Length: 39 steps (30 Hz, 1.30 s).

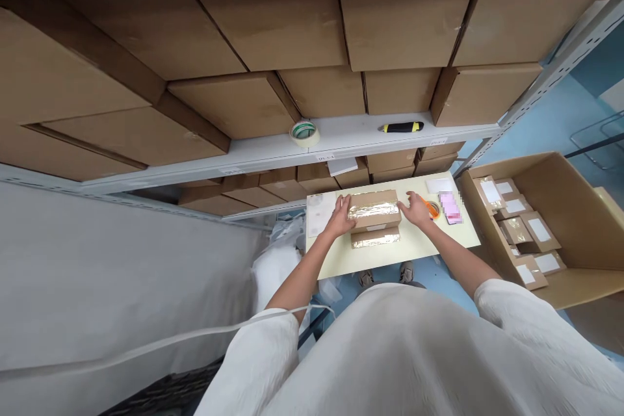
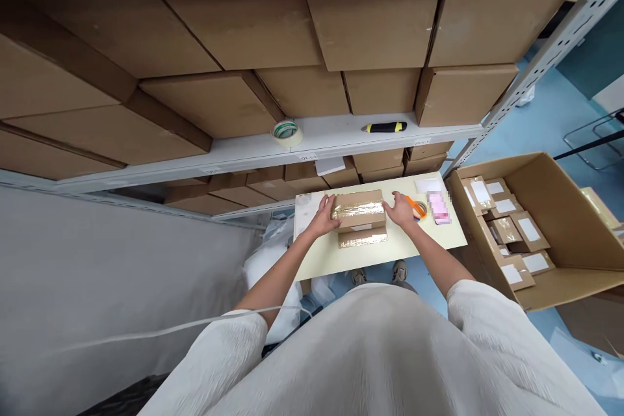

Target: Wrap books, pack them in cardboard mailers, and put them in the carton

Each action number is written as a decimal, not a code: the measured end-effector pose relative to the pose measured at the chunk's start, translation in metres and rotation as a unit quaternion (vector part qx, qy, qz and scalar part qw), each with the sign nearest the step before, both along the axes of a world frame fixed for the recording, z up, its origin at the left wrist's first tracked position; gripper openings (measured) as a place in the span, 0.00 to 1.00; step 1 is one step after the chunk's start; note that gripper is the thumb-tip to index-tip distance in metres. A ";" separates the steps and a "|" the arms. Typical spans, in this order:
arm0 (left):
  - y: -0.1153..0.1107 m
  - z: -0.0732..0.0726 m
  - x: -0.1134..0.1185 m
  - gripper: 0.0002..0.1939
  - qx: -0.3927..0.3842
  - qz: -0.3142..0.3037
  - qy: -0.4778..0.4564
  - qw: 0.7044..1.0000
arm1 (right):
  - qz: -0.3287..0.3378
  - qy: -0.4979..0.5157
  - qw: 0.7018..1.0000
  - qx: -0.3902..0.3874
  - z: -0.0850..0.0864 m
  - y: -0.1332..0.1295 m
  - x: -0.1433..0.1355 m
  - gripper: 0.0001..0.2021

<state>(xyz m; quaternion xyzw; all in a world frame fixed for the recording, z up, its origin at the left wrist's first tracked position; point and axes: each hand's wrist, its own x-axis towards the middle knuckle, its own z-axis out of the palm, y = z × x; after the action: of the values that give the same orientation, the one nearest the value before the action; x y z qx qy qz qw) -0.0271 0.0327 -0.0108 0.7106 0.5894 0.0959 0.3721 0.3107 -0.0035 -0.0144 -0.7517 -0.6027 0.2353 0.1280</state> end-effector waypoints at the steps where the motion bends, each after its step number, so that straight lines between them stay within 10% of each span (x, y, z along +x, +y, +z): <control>1: 0.001 0.001 0.004 0.56 -0.005 0.030 0.002 1.000 | 0.000 0.011 1.000 -0.018 0.009 0.008 -0.013 0.36; 6: 0.014 0.002 0.024 0.54 -0.012 0.134 0.043 0.990 | 0.006 -0.012 0.995 -0.097 0.032 0.032 -0.057 0.50; 17: 0.016 -0.004 0.016 0.27 -0.016 0.159 -0.031 0.987 | 0.035 0.000 0.996 -0.081 0.037 0.022 -0.037 0.29; 28: 0.007 0.054 0.030 0.13 0.111 0.232 -0.111 0.960 | 0.017 -0.050 0.996 0.071 0.090 0.002 -0.038 0.24; 39: -0.046 -0.020 0.027 0.38 -0.046 0.216 -0.058 0.974 | 0.052 -0.084 0.991 -0.093 0.032 -0.037 -0.031 0.18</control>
<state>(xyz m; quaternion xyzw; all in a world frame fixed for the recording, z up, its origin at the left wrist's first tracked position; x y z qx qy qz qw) -0.0002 -0.0133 -0.0309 0.5419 0.7101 0.1881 0.4083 0.2795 -0.0403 0.0175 -0.7447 -0.6255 0.2326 -0.0057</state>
